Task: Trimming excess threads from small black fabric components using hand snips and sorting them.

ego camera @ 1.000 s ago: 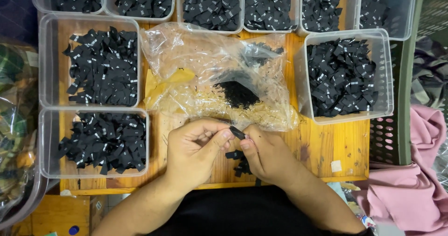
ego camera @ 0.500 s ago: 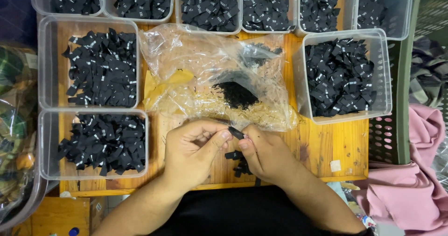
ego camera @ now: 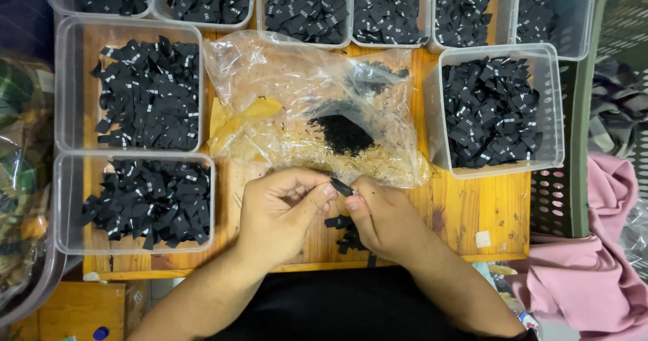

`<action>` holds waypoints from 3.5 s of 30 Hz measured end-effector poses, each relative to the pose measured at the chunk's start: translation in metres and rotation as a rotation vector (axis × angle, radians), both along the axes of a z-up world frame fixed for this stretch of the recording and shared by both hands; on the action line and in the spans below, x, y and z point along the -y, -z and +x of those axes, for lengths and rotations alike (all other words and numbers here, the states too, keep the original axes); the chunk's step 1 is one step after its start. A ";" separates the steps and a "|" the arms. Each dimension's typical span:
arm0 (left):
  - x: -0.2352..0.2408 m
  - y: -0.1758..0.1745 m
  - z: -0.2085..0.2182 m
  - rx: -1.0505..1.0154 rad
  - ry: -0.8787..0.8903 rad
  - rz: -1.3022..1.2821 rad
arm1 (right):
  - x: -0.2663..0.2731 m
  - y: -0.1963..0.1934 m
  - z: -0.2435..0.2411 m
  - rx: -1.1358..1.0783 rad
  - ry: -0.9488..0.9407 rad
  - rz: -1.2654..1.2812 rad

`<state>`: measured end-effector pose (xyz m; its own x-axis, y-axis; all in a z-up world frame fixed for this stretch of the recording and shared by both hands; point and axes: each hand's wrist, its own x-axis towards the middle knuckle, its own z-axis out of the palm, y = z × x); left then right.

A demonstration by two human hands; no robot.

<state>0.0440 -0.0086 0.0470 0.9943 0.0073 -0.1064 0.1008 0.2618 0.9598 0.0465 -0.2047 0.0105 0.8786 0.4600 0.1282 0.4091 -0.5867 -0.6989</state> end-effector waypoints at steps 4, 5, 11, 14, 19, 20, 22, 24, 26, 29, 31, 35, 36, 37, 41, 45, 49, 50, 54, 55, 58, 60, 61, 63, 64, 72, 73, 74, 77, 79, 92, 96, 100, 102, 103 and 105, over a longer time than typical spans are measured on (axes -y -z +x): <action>0.000 0.000 0.002 0.003 0.005 0.008 | 0.001 -0.002 0.000 -0.047 0.007 0.008; -0.001 0.000 0.002 -0.005 0.005 0.005 | 0.001 -0.003 0.001 -0.062 0.008 0.017; 0.000 0.010 0.003 -0.025 -0.007 -0.002 | 0.000 -0.012 0.004 -0.150 0.045 0.044; 0.002 0.016 0.004 -0.029 -0.026 -0.023 | 0.002 -0.005 0.004 -0.209 0.055 0.218; 0.004 0.010 0.005 -0.027 -0.065 -0.079 | -0.001 -0.008 0.005 -0.183 0.042 0.503; 0.004 0.010 0.006 -0.060 -0.065 -0.138 | -0.001 -0.008 0.004 -0.205 0.038 0.546; 0.004 0.010 0.006 -0.095 -0.065 -0.196 | -0.001 -0.007 0.003 -0.229 0.036 0.590; 0.004 0.012 0.005 -0.126 -0.070 -0.329 | 0.000 -0.007 0.003 -0.240 0.025 0.613; 0.005 0.013 0.005 -0.120 -0.074 -0.312 | 0.000 -0.007 0.003 -0.240 0.023 0.614; 0.005 0.007 0.006 -0.107 -0.075 -0.259 | -0.003 -0.008 0.003 -0.238 0.018 0.600; 0.004 0.005 0.007 -0.102 -0.074 -0.224 | -0.004 -0.010 0.003 -0.237 0.013 0.587; 0.003 0.007 0.006 -0.121 -0.076 -0.260 | -0.006 -0.015 0.003 -0.225 0.029 0.551; 0.004 0.006 0.006 -0.108 -0.083 -0.242 | -0.006 -0.016 0.004 -0.213 0.031 0.530; 0.004 0.007 0.006 -0.108 -0.084 -0.244 | -0.006 -0.015 0.003 -0.213 0.029 0.528; 0.005 0.005 0.006 -0.098 -0.095 -0.253 | -0.005 -0.012 0.003 -0.223 0.043 0.533; 0.005 0.006 0.006 -0.074 -0.082 -0.292 | -0.005 -0.011 0.001 -0.237 0.057 0.540; 0.006 0.001 0.005 -0.036 -0.081 -0.239 | -0.005 -0.012 0.002 -0.240 0.060 0.551; 0.006 0.002 0.005 -0.023 -0.082 -0.233 | -0.003 -0.010 0.002 -0.252 0.053 0.568; 0.007 0.001 0.004 0.026 -0.078 -0.208 | -0.003 -0.006 0.002 -0.272 0.047 0.618; 0.007 0.002 0.004 0.027 -0.078 -0.208 | -0.002 -0.006 0.002 -0.271 0.046 0.619; 0.008 0.006 0.002 0.051 -0.076 -0.194 | 0.002 -0.003 0.002 -0.268 0.011 0.626; 0.011 0.009 -0.001 0.079 -0.118 -0.180 | 0.006 0.004 0.001 -0.246 -0.001 0.625; 0.009 0.007 -0.003 0.084 -0.129 -0.175 | 0.005 0.006 0.001 -0.246 -0.014 0.628; 0.006 0.005 -0.005 0.135 -0.122 -0.108 | 0.005 0.008 0.001 -0.222 -0.004 0.651; 0.002 -0.005 -0.008 0.140 -0.134 -0.104 | 0.006 0.009 0.001 -0.222 -0.017 0.652; -0.095 -0.058 -0.015 0.641 -0.282 0.719 | 0.005 -0.007 -0.004 -0.253 -0.054 0.647; -0.108 -0.058 -0.013 0.642 -0.286 0.724 | 0.004 -0.006 -0.003 -0.252 -0.059 0.650; -0.120 -0.057 -0.012 0.592 -0.345 0.950 | 0.004 -0.005 -0.003 -0.212 -0.068 0.647; -0.140 -0.046 -0.007 0.511 -0.401 1.168 | 0.004 -0.002 -0.004 -0.179 -0.069 0.667; -0.144 -0.040 -0.005 0.484 -0.405 1.159 | 0.005 0.001 -0.005 -0.190 -0.066 0.685; -0.138 -0.046 -0.008 0.495 -0.402 1.200 | 0.004 0.001 -0.003 -0.131 -0.060 0.651; -0.095 -0.078 -0.024 0.753 -0.265 0.993 | 0.006 0.003 -0.009 -0.274 0.106 0.744; -0.054 -0.041 -0.032 0.760 0.045 0.804 | 0.001 -0.004 -0.008 -0.288 0.150 0.770; -0.035 -0.019 -0.031 0.733 0.148 0.823 | 0.000 -0.010 -0.005 -0.206 0.106 0.652; -0.028 -0.014 -0.031 0.734 0.153 0.819 | 0.003 0.003 -0.004 -0.206 0.112 0.651; -0.015 -0.003 -0.031 0.641 0.172 0.823 | 0.011 0.030 -0.003 -0.085 0.151 0.775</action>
